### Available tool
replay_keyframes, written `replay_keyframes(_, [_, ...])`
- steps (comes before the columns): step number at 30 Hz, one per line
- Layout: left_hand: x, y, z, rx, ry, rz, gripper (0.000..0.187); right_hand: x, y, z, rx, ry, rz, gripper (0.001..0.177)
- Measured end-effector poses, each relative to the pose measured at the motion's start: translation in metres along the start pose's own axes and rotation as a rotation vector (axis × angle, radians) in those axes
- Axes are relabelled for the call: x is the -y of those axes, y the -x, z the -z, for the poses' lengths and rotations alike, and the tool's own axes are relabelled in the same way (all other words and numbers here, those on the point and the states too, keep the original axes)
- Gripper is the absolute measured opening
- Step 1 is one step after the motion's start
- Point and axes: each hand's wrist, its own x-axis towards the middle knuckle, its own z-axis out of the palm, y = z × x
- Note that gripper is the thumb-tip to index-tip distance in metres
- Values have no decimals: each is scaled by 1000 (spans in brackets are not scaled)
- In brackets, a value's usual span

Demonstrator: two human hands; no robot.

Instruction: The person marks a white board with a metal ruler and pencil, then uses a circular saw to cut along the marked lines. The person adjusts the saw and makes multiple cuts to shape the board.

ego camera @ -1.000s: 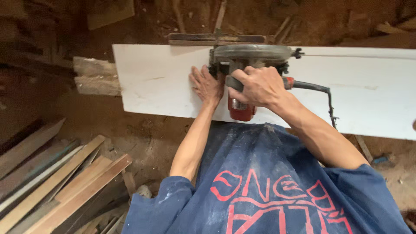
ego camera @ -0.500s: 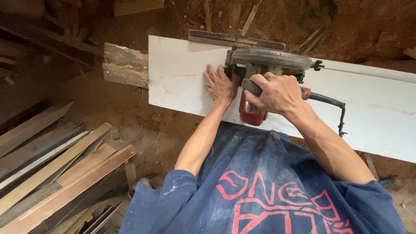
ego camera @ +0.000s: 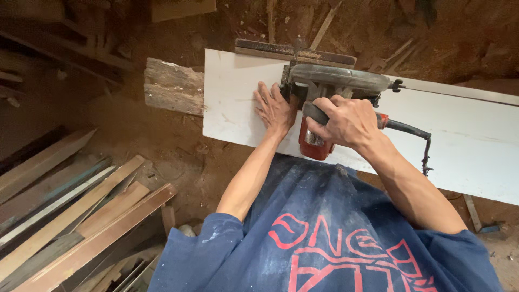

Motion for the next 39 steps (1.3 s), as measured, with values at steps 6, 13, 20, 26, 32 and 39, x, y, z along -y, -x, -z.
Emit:
replay_keyframes(6, [19, -12, 13, 9, -1, 5, 81, 17, -16, -9, -15, 5, 9, 40])
replay_keyframes(13, [42, -24, 26, 13, 29, -3, 76, 38, -33, -19, 11, 12, 7, 40])
replay_keyframes(20, [62, -37, 38, 15, 4, 21, 74, 55, -50, -30, 14, -9, 26, 38])
replay_keyframes(26, [79, -49, 47, 39, 51, 57, 77, 72, -65, -36, -8, -24, 41, 38])
replay_keyframes(32, [96, -58, 55, 14, 15, 56, 77, 88, -79, -42, 11, -28, 48, 38])
replay_keyframes(39, [118, -71, 71, 9, -23, 40, 75, 105, -98, -51, 36, -54, 54, 37])
